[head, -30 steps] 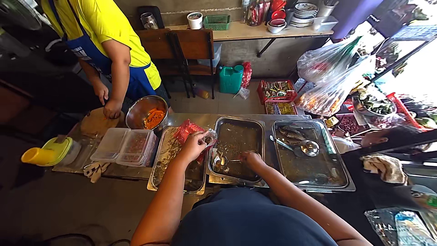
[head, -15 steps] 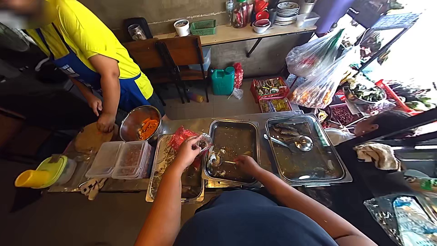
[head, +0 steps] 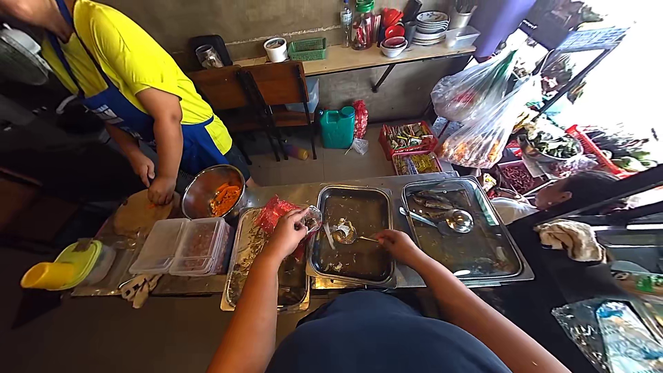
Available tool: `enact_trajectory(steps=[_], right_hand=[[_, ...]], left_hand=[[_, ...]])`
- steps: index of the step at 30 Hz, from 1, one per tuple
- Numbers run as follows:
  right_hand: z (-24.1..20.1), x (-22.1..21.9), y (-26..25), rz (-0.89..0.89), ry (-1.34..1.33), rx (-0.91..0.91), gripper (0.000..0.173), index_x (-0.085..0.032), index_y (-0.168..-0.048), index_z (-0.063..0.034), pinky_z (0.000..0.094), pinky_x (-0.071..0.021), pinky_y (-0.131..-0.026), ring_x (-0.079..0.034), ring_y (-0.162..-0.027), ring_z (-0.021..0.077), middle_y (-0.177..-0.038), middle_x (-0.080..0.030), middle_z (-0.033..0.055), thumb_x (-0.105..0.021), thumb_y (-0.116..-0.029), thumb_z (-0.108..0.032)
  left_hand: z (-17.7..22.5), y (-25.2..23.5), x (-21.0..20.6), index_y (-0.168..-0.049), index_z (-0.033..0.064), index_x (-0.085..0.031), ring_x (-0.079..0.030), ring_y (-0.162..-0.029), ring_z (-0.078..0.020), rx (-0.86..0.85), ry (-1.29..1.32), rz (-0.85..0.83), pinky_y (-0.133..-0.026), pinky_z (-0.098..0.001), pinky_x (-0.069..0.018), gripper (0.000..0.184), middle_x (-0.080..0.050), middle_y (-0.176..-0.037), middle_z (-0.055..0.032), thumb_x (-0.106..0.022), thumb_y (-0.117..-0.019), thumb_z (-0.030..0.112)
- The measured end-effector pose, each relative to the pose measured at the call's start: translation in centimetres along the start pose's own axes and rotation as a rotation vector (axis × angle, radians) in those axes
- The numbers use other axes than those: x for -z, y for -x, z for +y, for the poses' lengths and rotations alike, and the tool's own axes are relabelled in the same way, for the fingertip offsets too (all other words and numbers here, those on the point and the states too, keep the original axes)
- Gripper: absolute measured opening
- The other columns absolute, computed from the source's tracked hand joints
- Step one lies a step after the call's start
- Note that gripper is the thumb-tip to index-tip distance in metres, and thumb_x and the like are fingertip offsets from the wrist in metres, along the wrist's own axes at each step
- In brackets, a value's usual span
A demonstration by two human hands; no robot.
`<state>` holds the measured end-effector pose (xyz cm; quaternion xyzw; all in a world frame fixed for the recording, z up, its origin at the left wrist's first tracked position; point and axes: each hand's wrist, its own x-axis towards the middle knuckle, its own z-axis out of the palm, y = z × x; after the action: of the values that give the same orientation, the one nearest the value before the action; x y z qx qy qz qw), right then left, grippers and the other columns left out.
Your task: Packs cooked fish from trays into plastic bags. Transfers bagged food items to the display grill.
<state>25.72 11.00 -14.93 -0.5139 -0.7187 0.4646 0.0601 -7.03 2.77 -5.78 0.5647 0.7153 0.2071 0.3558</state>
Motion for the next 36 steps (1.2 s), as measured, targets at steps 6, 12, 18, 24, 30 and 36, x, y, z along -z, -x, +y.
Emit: enact_trajectory(steps=[6,12,18,24,30,36], right_hand=[[-1.1,0.8,-0.6,0.045,0.290,-0.115,0.028,-0.072,-0.124,-0.0118,0.0560,-0.0403,-0.111,-0.060,-0.126,0.0312,-0.130,-0.067,0.0139,-0.051,-0.1052,-0.015],[-4.1,-0.8,-2.3,0.036,0.467,-0.024,0.029,-0.071,-0.124,-0.0099,0.0567,-0.0358,-0.114,-0.059,-0.127,0.0324,-0.131,-0.065,0.0154,-0.049,-0.1046,-0.013],[-4.2,-3.5,-2.8,-0.081,0.454,0.066,0.031,-0.070,-0.126,-0.0126,0.0550,-0.0370,-0.113,-0.060,-0.125,0.0315,-0.129,-0.066,0.0142,-0.047,-0.1064,-0.016],[-2.8,-5.2,-1.4,-0.139,0.359,0.082,0.029,-0.070,-0.125,-0.0102,0.0593,-0.0392,-0.110,-0.060,-0.126,0.0325,-0.130,-0.067,0.0151,-0.050,-0.1057,-0.016],[-1.6,-6.4,-0.7,-0.104,0.227,0.099,0.027,-0.072,-0.121,-0.0071,0.0561,-0.0428,-0.109,-0.062,-0.123,0.0324,-0.125,-0.069,0.0163,-0.053,-0.1040,-0.013],[-1.0,-6.1,-0.8,-0.122,0.108,0.110,0.027,-0.072,-0.121,-0.0033,0.0492,-0.0465,-0.107,-0.064,-0.120,0.0313,-0.123,-0.069,0.0184,-0.052,-0.1043,-0.011]], left_hand=[[0.4,-0.1,-0.2,-0.152,0.0115,-0.049,-0.065,-0.108,-0.0184,0.002,-0.040,-0.018,-0.096,-0.0318,-0.0524,0.054,-0.049,-0.152,-0.0124,-0.060,-0.0995,0.008],[0.4,0.2,-0.4,-0.152,0.0106,-0.049,-0.065,-0.109,-0.0181,0.008,-0.029,-0.015,-0.095,-0.0310,-0.0521,0.054,-0.048,-0.154,-0.0127,-0.060,-0.0996,0.008],[0.0,0.7,-0.3,-0.152,0.0096,-0.050,-0.064,-0.111,-0.0197,0.017,-0.001,0.005,-0.097,-0.0321,-0.0515,0.054,-0.049,-0.153,-0.0133,-0.061,-0.0989,0.007],[0.1,1.1,-0.5,-0.151,0.0106,-0.051,-0.064,-0.112,-0.0197,0.023,-0.002,0.019,-0.098,-0.0332,-0.0517,0.053,-0.051,-0.151,-0.0126,-0.061,-0.0990,0.008],[0.0,0.9,-0.7,-0.151,0.0106,-0.051,-0.064,-0.112,-0.0203,0.009,0.003,0.009,-0.098,-0.0342,-0.0519,0.053,-0.051,-0.150,-0.0128,-0.061,-0.0985,0.007],[-0.1,0.8,-0.5,-0.151,0.0092,-0.050,-0.065,-0.110,-0.0192,0.006,0.022,0.023,-0.095,-0.0320,-0.0538,0.054,-0.048,-0.153,-0.0130,-0.061,-0.0984,0.006]])
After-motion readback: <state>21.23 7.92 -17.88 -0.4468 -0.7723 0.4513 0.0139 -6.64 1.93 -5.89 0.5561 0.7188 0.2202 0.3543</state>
